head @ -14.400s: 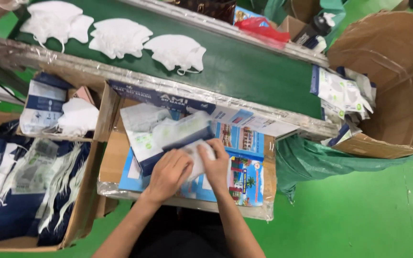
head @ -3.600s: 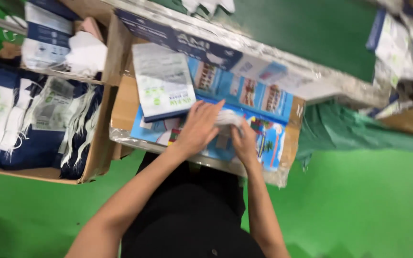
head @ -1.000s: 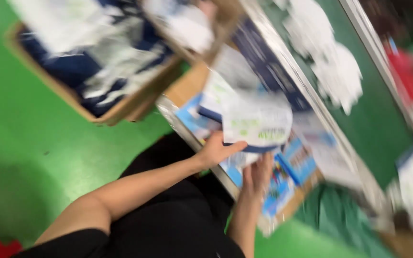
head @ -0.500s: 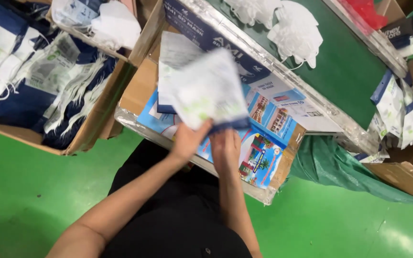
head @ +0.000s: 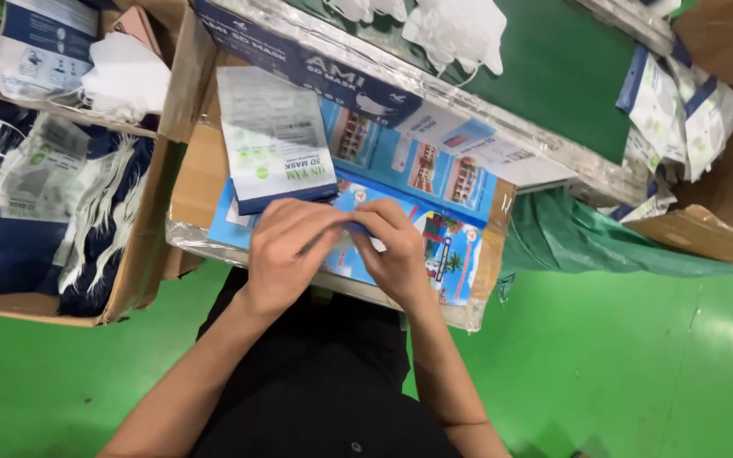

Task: The recorder is packaging individual 3D face masks into printed plastic pouches at a manufacturing facility.

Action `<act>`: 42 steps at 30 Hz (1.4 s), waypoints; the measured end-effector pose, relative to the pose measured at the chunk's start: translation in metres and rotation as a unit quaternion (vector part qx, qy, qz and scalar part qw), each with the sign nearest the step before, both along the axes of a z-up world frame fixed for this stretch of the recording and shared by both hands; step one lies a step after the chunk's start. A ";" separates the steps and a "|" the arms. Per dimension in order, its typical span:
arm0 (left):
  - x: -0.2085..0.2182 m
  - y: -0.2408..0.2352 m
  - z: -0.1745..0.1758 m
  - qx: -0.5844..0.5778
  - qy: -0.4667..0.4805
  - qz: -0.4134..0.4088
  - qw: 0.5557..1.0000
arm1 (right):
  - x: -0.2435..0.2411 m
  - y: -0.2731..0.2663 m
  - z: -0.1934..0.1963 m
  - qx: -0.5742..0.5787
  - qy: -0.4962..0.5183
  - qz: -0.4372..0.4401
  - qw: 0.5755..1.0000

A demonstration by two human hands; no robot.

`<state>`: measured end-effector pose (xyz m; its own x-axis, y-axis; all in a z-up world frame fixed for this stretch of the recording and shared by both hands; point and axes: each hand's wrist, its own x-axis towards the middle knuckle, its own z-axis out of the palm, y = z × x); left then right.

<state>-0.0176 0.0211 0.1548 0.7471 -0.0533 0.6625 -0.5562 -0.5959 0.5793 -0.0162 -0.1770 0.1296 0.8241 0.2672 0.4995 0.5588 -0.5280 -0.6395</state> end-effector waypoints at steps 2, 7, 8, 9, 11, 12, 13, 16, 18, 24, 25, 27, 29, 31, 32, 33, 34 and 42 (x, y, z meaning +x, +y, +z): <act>0.002 -0.001 -0.007 -0.072 0.027 -0.076 0.994 | -0.001 0.002 0.008 0.079 0.141 -0.063 0.985; 0.009 0.000 -0.014 -0.167 0.131 -0.047 0.976 | 0.004 -0.045 -0.048 0.356 0.275 -0.131 0.884; 0.009 -0.002 -0.015 -0.146 0.156 -0.097 0.972 | 0.003 -0.051 -0.052 0.428 0.276 -0.127 0.851; 0.007 -0.006 -0.021 -0.145 0.159 -0.099 0.971 | -0.001 -0.052 -0.061 0.429 0.277 -0.131 0.849; 0.010 -0.015 -0.030 -0.121 0.136 -0.080 0.980 | 0.002 -0.054 -0.076 0.386 0.236 -0.108 0.885; 0.009 -0.022 -0.033 -0.121 0.136 -0.081 0.980 | 0.001 -0.051 -0.076 0.386 0.235 -0.109 0.885; 0.007 -0.028 -0.037 -0.177 0.183 -0.088 0.963 | 0.001 -0.049 -0.075 0.438 0.262 -0.137 0.849; 0.005 -0.042 -0.039 -0.233 0.210 -0.127 0.941 | 0.001 -0.051 -0.083 0.467 0.316 -0.143 0.814; 0.008 -0.046 -0.040 -0.235 0.191 -0.165 0.939 | -0.005 -0.079 -0.085 0.444 0.341 -0.125 0.819; 0.039 -0.003 -0.092 0.036 0.050 -0.077 0.995 | 0.054 -0.188 0.063 0.048 -0.261 -0.493 0.829; 0.041 0.002 -0.119 0.097 0.114 -0.048 0.988 | 0.079 -0.202 0.075 -0.099 -0.247 -0.450 0.852; 0.045 0.008 -0.154 0.158 0.174 -0.015 0.972 | 0.145 -0.215 0.072 -0.242 -0.230 -0.397 0.855; 0.054 0.008 -0.166 0.235 0.174 0.005 0.956 | 0.231 -0.216 0.049 -0.150 -0.034 -0.305 0.940; 0.050 -0.002 -0.141 0.193 0.183 -0.029 0.964 | 0.309 -0.225 0.000 -0.185 0.076 -0.332 0.922; 0.052 -0.006 -0.126 0.150 0.187 -0.059 0.969 | 0.355 -0.226 -0.020 -0.216 0.180 -0.352 0.893; 0.050 -0.007 -0.117 0.152 0.182 -0.054 0.970 | 0.370 -0.210 -0.029 -0.212 0.175 -0.350 0.896; 0.050 -0.007 -0.108 0.116 0.182 -0.066 0.974 | 0.385 -0.194 -0.037 -0.237 0.216 -0.333 0.887; 0.041 -0.034 -0.018 -0.139 0.287 -0.175 0.932 | 0.304 -0.150 -0.003 -0.075 0.312 -0.197 0.926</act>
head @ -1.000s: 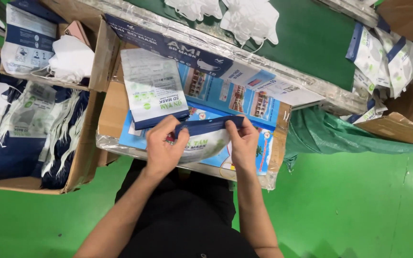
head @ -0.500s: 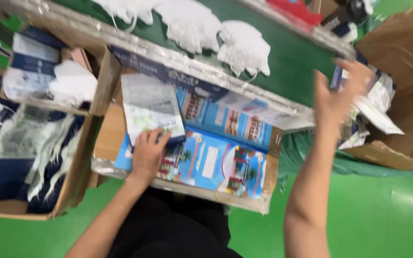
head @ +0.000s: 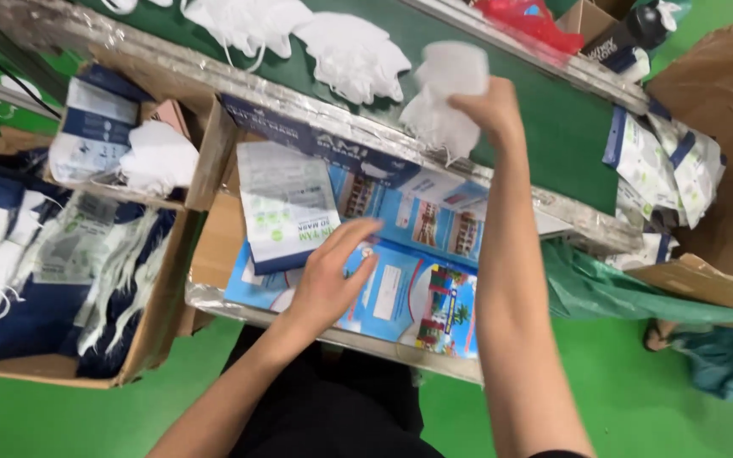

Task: The recorder is packaging individual 3D face masks into printed plastic pouches at a manufacturing facility.

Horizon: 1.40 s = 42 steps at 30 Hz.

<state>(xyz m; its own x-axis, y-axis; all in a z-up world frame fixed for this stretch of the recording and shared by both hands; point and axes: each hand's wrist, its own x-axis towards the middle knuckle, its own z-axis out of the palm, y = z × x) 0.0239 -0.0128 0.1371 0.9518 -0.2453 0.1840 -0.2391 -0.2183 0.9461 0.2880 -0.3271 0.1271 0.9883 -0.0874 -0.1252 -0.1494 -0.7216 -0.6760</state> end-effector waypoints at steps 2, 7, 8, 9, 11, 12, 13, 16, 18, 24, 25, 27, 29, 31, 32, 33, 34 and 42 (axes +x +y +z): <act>0.002 -0.017 0.023 -0.013 -0.146 0.023 0.989 | -0.077 0.032 0.044 0.001 -0.251 -0.005 0.968; 0.015 -0.056 -0.009 0.112 -0.276 0.076 0.952 | -0.248 0.092 0.027 0.160 -0.198 0.107 0.961; 0.021 -0.062 -0.028 0.117 -0.243 0.055 0.961 | -0.271 0.096 0.027 0.251 -0.110 0.154 0.949; 0.017 -0.054 -0.036 0.117 -0.243 0.053 0.961 | -0.281 0.076 0.010 0.252 -0.111 0.151 0.949; 0.006 -0.037 -0.054 0.125 -0.116 -0.022 0.985 | -0.305 0.039 -0.027 0.326 -0.063 0.026 0.943; 0.007 -0.037 -0.074 0.126 -0.112 -0.023 0.985 | -0.300 0.046 -0.033 0.328 -0.058 0.024 0.943; 0.007 -0.037 -0.095 0.144 -0.141 -0.039 0.979 | -0.296 0.053 -0.040 0.181 -0.189 0.027 0.965; 0.002 -0.035 -0.100 0.169 -0.184 -0.059 0.966 | -0.294 0.061 -0.100 0.029 -0.255 0.081 0.963; 0.007 -0.033 -0.089 0.178 -0.212 -0.057 0.959 | -0.293 0.068 -0.132 0.031 -0.212 0.133 0.968; -0.001 -0.037 -0.119 0.190 -0.218 -0.084 0.954 | -0.311 0.110 -0.098 0.266 -0.155 0.127 0.943; -0.001 -0.036 -0.122 0.177 -0.187 -0.070 0.964 | -0.314 0.107 -0.092 0.260 -0.176 0.132 0.940; 0.003 -0.034 -0.114 0.168 -0.154 -0.053 0.972 | -0.311 0.105 -0.101 0.257 -0.197 0.141 0.935; -0.005 -0.037 -0.095 0.183 -0.215 -0.017 0.959 | -0.320 0.104 -0.132 0.211 -0.167 0.087 0.959; -0.011 -0.025 -0.072 0.172 -0.272 0.012 0.947 | -0.322 0.086 -0.148 0.135 -0.156 0.054 0.977; -0.009 -0.018 -0.059 0.163 -0.335 0.040 0.927 | -0.313 0.078 -0.157 0.062 -0.151 0.021 0.986; -0.001 0.000 -0.068 0.165 -0.339 0.048 0.925 | -0.305 0.064 -0.151 0.063 -0.156 0.029 0.985; 0.000 0.019 -0.079 0.187 -0.330 0.075 0.922 | -0.307 0.054 -0.147 0.300 -0.155 -0.007 0.941; 0.019 0.070 -0.124 0.299 -0.314 0.009 0.901 | -0.278 0.072 -0.102 0.292 -0.134 -0.073 0.944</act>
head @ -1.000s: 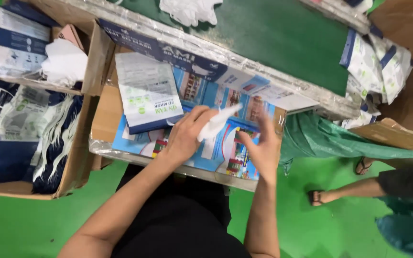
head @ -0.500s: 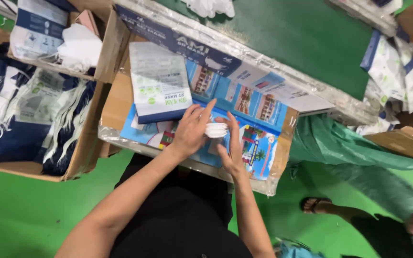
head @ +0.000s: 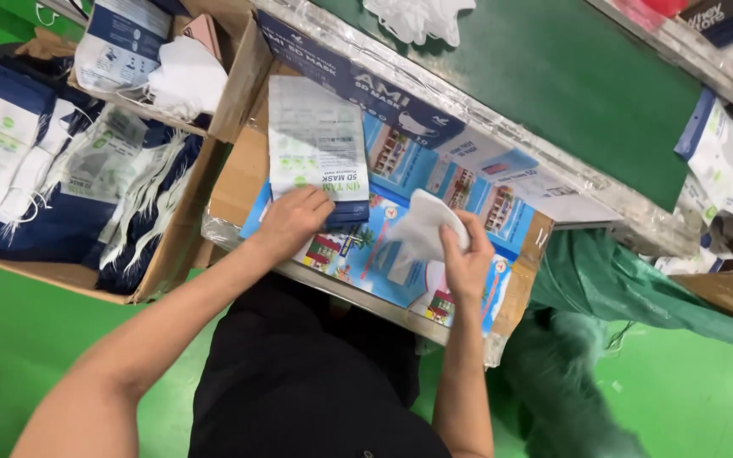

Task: The recorder is packaging individual 3D face masks into printed plastic pouches at a manufacturing facility.

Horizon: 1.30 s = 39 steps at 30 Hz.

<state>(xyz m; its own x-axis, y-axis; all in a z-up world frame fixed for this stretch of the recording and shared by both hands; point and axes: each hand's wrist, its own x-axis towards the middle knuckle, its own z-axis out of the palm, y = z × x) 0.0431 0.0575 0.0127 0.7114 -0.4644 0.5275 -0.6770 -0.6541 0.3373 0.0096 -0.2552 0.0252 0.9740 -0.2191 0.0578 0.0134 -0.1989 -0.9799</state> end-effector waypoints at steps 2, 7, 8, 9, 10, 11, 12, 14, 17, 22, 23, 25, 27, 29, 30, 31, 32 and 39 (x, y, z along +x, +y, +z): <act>0.002 -0.002 -0.017 0.076 0.008 -0.011 0.997 | 0.001 0.030 0.007 0.057 0.018 0.029 0.998; 0.017 -0.008 -0.046 -0.005 -0.011 -0.038 0.999 | 0.012 0.098 -0.011 0.118 0.084 0.134 0.980; 0.018 -0.007 -0.051 -0.044 -0.042 -0.052 0.997 | 0.013 0.107 -0.014 0.126 0.079 0.127 0.981; 0.013 -0.010 -0.044 -0.042 -0.045 -0.051 0.997 | 0.012 0.106 -0.018 0.127 0.076 0.129 0.981; 0.013 -0.013 -0.035 -0.028 -0.070 -0.011 0.997 | 0.015 0.105 -0.020 0.147 0.075 0.101 0.981; 0.013 -0.016 -0.026 -0.015 -0.095 0.029 0.995 | 0.018 0.104 -0.022 0.167 0.074 0.074 0.980; 0.010 -0.020 -0.012 -0.012 -0.103 0.030 0.994 | 0.020 0.093 -0.030 0.169 0.067 0.077 0.980; -0.005 -0.029 0.014 -0.054 0.007 0.028 0.998 | 0.020 0.073 -0.048 0.220 0.115 0.097 0.964; -0.012 -0.041 0.042 -0.136 0.008 0.063 0.989 | 0.010 0.057 -0.046 0.037 0.074 0.124 0.989; -0.021 -0.059 0.061 -0.168 -0.047 0.008 0.985 | -0.003 0.076 0.005 -0.225 -0.110 0.002 0.968; -0.025 -0.065 0.068 -0.173 -0.052 -0.049 0.982 | -0.003 0.076 0.006 -0.194 -0.132 -0.032 0.972; -0.033 -0.062 0.068 -0.211 -0.013 -0.053 0.976 | -0.001 0.061 -0.014 -0.089 -0.102 -0.053 0.989; -0.042 -0.063 0.075 -0.250 0.023 -0.060 0.966 | -0.001 0.052 -0.023 0.016 -0.072 -0.073 0.995; -0.049 -0.066 0.090 -0.498 0.089 0.123 0.854 | -0.001 0.048 -0.022 0.121 -0.022 -0.086 0.989; -0.049 -0.070 0.069 -0.497 0.086 0.118 0.855 | 0.000 0.053 -0.022 0.123 -0.027 -0.088 0.988; -0.048 -0.074 0.049 -0.566 0.249 0.088 0.781 | 0.001 0.057 -0.021 0.120 -0.023 -0.048 0.991; -0.047 -0.079 0.028 -0.611 0.404 0.053 0.678 | 0.002 0.060 -0.021 0.114 -0.019 -0.009 0.993; -0.036 -0.081 0.022 -0.689 0.336 0.147 0.625 | -0.020 0.078 -0.040 0.340 0.087 -0.013 0.936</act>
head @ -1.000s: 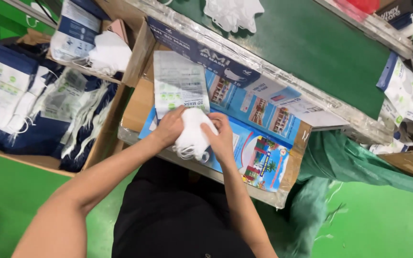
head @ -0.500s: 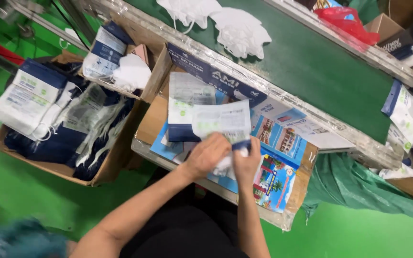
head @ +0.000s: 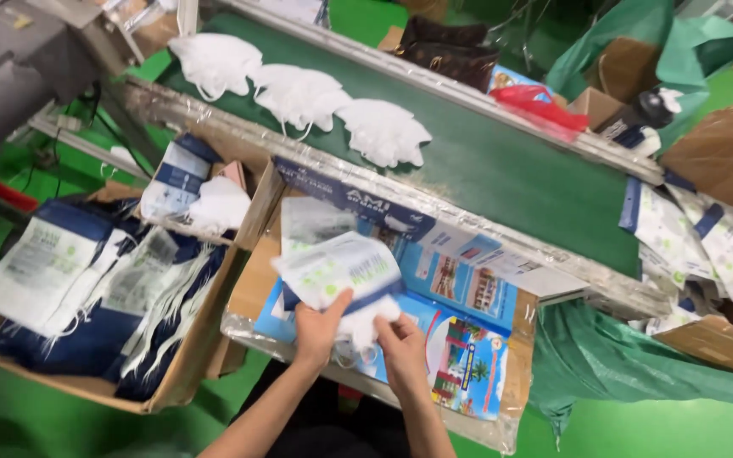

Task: The recorder is packaging individual 3D face masks into printed plastic pouches at a manufacturing facility.

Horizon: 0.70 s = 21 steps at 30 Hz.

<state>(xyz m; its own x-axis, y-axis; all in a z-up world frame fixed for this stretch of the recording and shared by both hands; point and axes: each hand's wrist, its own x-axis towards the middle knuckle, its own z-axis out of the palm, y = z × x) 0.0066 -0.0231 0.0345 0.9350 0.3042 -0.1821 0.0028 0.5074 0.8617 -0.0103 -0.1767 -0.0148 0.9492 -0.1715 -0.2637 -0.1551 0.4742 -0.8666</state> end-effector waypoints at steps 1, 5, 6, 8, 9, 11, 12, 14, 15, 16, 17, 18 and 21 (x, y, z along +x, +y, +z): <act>-0.003 0.000 -0.001 -0.027 0.019 -0.054 0.998 | 0.003 -0.014 -0.027 -0.002 -0.006 0.045 0.999; -0.022 -0.029 -0.002 0.008 -0.038 -0.125 0.991 | 0.015 -0.003 0.029 0.228 -0.038 -0.060 0.971; -0.019 -0.026 -0.004 0.007 -0.037 -0.125 0.991 | 0.013 0.001 0.023 0.227 -0.038 -0.060 0.971; -0.011 -0.023 -0.006 0.083 -0.053 -0.150 0.984 | 0.010 0.005 0.013 0.074 -0.106 -0.101 0.986; -0.008 -0.018 0.010 0.083 -0.058 -0.149 0.984 | 0.009 -0.002 0.015 0.074 -0.111 -0.100 0.986; -0.007 -0.003 0.041 -0.036 -0.018 -0.111 0.993 | 0.001 -0.011 0.018 -0.240 -0.025 0.100 0.965; -0.008 -0.012 0.024 -0.035 -0.017 -0.105 0.994 | 0.006 -0.011 0.010 -0.239 -0.026 0.106 0.965; -0.020 -0.028 -0.011 0.100 0.129 -0.192 0.968 | 0.005 -0.010 -0.008 -0.043 -0.116 -0.005 0.992; -0.018 -0.026 -0.009 0.096 0.131 -0.184 0.969 | 0.004 -0.013 -0.007 -0.044 -0.114 0.005 0.992; -0.016 -0.025 -0.006 0.078 0.069 -0.124 0.987 | 0.003 -0.017 -0.006 -0.054 -0.073 0.055 0.994; -0.012 -0.023 -0.002 0.061 0.004 -0.066 0.996 | 0.003 -0.019 -0.005 -0.063 -0.034 0.100 0.992; -0.009 -0.015 0.006 0.061 0.005 -0.061 0.996 | 0.002 -0.010 0.022 -0.063 -0.035 0.105 0.992; -0.008 -0.008 0.022 -0.026 -0.053 -0.018 0.998 | 0.002 0.003 0.079 -0.054 -0.034 0.032 0.997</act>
